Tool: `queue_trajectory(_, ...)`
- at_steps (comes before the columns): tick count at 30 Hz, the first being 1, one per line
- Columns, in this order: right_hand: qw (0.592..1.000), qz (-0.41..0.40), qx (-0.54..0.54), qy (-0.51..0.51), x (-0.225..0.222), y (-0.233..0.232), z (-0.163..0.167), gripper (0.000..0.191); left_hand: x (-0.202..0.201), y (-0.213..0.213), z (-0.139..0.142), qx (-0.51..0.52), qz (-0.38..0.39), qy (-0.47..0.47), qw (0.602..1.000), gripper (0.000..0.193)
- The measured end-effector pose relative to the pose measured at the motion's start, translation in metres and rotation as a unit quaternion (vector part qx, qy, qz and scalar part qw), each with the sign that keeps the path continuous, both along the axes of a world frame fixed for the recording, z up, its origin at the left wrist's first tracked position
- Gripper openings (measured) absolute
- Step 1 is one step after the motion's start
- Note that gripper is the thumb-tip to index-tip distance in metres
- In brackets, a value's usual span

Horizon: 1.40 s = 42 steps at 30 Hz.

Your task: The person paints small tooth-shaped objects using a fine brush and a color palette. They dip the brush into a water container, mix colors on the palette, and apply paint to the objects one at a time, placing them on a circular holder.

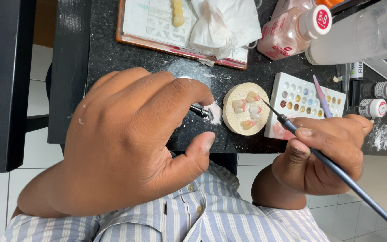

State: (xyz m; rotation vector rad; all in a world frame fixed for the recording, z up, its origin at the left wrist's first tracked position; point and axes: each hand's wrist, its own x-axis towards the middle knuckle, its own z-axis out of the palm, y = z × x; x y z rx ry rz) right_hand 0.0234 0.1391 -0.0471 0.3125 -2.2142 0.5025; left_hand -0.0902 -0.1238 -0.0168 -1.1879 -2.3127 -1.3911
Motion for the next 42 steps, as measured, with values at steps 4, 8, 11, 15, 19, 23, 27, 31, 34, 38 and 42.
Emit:
queue_trajectory(4, 1.0, -0.009, -0.004, 0.007, -0.003, -0.005, 0.0, 0.019, 0.0, 0.0, 0.0, 0.002, -0.003, -0.005, 1.0, 0.03)
queue_trajectory(8, 0.994, 0.024, -0.049, 0.099, -0.006, 0.002, -0.003, 0.026, 0.002, -0.001, 0.001, 0.0, 0.005, -0.006, 1.0, 0.03)
queue_trajectory(11, 0.986, 0.042, -0.097, 0.131, -0.001, 0.021, -0.001, 0.03, 0.002, 0.0, 0.003, -0.006, 0.005, -0.014, 1.0, 0.03)
queue_trajectory(15, 0.984, 0.058, -0.124, 0.111, 0.01, 0.046, -0.003, 0.028, 0.001, 0.002, 0.006, -0.017, -0.006, -0.023, 1.0, 0.03)
queue_trajectory(19, 0.984, 0.061, -0.147, 0.082, 0.019, 0.05, -0.01, 0.024, 0.002, 0.004, 0.006, -0.033, -0.004, -0.014, 0.999, 0.031)
queue_trajectory(23, 0.984, 0.044, -0.158, 0.069, 0.019, 0.043, -0.013, 0.021, 0.002, 0.005, 0.005, -0.029, -0.004, -0.014, 0.999, 0.031)
queue_trajectory(27, 0.984, 0.054, -0.157, 0.067, 0.014, 0.039, -0.01, 0.021, 0.001, 0.005, 0.004, -0.037, 0.001, -0.013, 0.999, 0.03)
queue_trajectory(31, 0.985, 0.049, -0.151, 0.063, 0.014, 0.039, -0.012, 0.023, 0.001, 0.006, 0.004, -0.04, 0.005, -0.017, 0.999, 0.03)
queue_trajectory(34, 0.986, 0.049, -0.15, 0.062, 0.015, 0.04, -0.013, 0.025, 0.002, 0.006, 0.004, -0.04, 0.003, -0.014, 0.999, 0.031)
queue_trajectory(38, 0.982, 0.053, -0.163, 0.074, 0.011, 0.036, -0.006, 0.026, 0.002, 0.006, 0.004, -0.034, 0.0, -0.017, 0.999, 0.03)
queue_trajectory(42, 0.984, 0.054, -0.138, 0.096, 0.004, 0.014, 0.003, 0.028, 0.002, 0.004, 0.004, -0.034, 0.001, -0.017, 0.999, 0.031)
